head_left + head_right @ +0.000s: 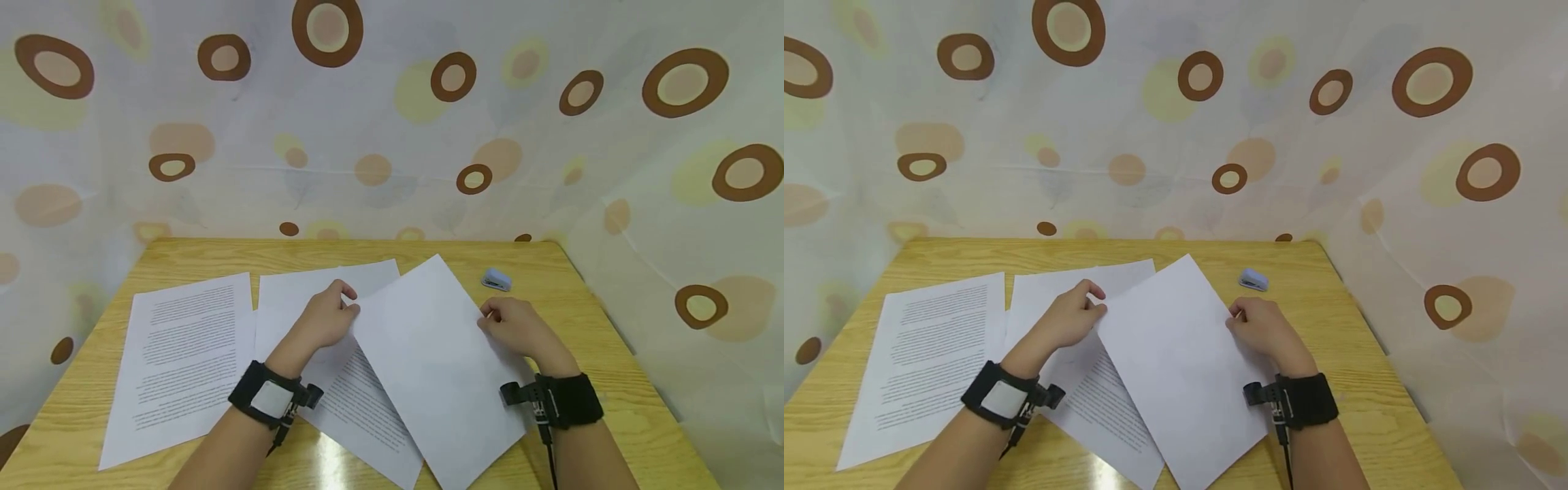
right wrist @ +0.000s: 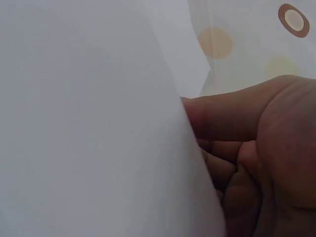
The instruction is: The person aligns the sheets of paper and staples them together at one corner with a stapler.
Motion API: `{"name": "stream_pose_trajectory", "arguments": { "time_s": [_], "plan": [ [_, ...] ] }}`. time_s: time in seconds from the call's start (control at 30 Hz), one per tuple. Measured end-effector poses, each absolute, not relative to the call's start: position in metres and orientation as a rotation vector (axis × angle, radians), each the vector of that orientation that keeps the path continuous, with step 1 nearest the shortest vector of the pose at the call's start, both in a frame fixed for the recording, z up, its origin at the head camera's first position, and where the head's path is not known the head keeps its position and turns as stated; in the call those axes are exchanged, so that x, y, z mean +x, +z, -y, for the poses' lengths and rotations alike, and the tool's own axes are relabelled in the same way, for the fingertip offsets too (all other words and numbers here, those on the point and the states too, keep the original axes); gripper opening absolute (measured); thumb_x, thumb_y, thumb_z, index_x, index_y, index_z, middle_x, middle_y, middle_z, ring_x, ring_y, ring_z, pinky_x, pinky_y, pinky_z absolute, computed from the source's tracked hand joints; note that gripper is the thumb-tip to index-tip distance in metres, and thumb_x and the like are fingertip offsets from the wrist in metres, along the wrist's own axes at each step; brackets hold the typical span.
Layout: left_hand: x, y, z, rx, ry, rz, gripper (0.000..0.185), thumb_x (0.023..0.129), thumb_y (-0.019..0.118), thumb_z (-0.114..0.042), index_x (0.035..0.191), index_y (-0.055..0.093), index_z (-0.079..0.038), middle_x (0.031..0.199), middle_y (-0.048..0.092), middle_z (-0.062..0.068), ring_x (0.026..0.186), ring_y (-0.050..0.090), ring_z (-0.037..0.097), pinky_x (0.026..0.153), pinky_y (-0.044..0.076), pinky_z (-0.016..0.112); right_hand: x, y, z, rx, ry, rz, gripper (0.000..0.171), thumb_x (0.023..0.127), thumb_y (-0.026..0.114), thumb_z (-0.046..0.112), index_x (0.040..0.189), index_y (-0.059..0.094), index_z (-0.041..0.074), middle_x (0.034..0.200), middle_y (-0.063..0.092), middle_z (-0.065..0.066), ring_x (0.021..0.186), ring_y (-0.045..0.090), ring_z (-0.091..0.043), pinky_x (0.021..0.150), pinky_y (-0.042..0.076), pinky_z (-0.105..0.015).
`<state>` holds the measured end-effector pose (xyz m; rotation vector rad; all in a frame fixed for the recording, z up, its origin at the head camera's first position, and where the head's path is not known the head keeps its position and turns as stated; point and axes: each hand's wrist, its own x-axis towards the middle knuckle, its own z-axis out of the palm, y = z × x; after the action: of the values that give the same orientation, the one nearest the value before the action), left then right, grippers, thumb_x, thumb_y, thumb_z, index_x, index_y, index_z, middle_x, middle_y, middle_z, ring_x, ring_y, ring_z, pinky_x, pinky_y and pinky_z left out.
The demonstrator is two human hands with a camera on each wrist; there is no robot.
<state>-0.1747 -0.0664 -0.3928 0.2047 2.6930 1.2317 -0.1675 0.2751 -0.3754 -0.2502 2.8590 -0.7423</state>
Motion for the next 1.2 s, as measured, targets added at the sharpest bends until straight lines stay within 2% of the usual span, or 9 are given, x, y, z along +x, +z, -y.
{"name": "stream_pose_trajectory", "arguments": {
  "time_s": [0.23, 0.47, 0.6, 0.9, 1.2],
  "plan": [
    [-0.179, -0.386, 0.075, 0.224, 1.302, -2.716, 0.018, 0.106, 0.053, -0.019, 0.118, 0.061, -0.01, 0.073, 0.057, 0.006, 0.058, 0.054, 0.017, 0.054, 0.041, 0.028, -0.165, -0.378, -0.269, -0.273, -0.717, -2.809, 0.017, 0.098, 0.067, 0.018, 0.102, 0.07, 0.001, 0.08, 0.062, -0.004, 0.071, 0.053, -0.018, 0.061, 0.046, -0.032],
    [-0.182, -0.381, 0.084, 0.234, 1.235, -2.77, 0.017, 0.105, 0.052, -0.018, 0.114, 0.065, -0.009, 0.079, 0.059, 0.008, 0.064, 0.055, 0.019, 0.057, 0.043, 0.029, -0.161, -0.379, -0.261, -0.253, -0.796, -2.697, 0.018, 0.099, 0.066, 0.016, 0.105, 0.069, 0.0, 0.067, 0.055, -0.002, 0.049, 0.053, -0.015, 0.054, 0.048, -0.031],
    [-0.185, -0.377, 0.088, 0.241, 1.196, -2.784, 0.017, 0.105, 0.052, -0.017, 0.114, 0.065, -0.01, 0.084, 0.06, 0.009, 0.069, 0.055, 0.021, 0.059, 0.043, 0.031, -0.159, -0.377, -0.257, -0.283, -0.781, -2.683, 0.02, 0.099, 0.067, 0.016, 0.107, 0.071, -0.001, 0.066, 0.059, -0.001, 0.052, 0.054, -0.014, 0.054, 0.045, -0.03],
    [-0.189, -0.371, 0.102, 0.264, 1.167, -2.817, 0.017, 0.104, 0.056, -0.017, 0.113, 0.068, -0.01, 0.09, 0.066, 0.013, 0.074, 0.058, 0.024, 0.061, 0.045, 0.031, -0.151, -0.372, -0.246, -0.374, -0.797, -2.629, 0.012, 0.098, 0.068, 0.015, 0.091, 0.071, 0.006, 0.06, 0.063, -0.005, 0.055, 0.066, -0.024, 0.051, 0.037, -0.027],
    [-0.193, -0.367, 0.115, 0.259, 1.102, -2.83, 0.017, 0.105, 0.058, -0.02, 0.114, 0.07, -0.012, 0.089, 0.064, 0.012, 0.076, 0.057, 0.024, 0.062, 0.043, 0.032, -0.146, -0.367, -0.233, -0.5, -0.794, -2.577, 0.027, 0.099, 0.068, 0.017, 0.074, 0.066, 0.01, 0.065, 0.067, -0.003, 0.056, 0.067, -0.027, 0.05, 0.039, -0.027]
  ]
}}
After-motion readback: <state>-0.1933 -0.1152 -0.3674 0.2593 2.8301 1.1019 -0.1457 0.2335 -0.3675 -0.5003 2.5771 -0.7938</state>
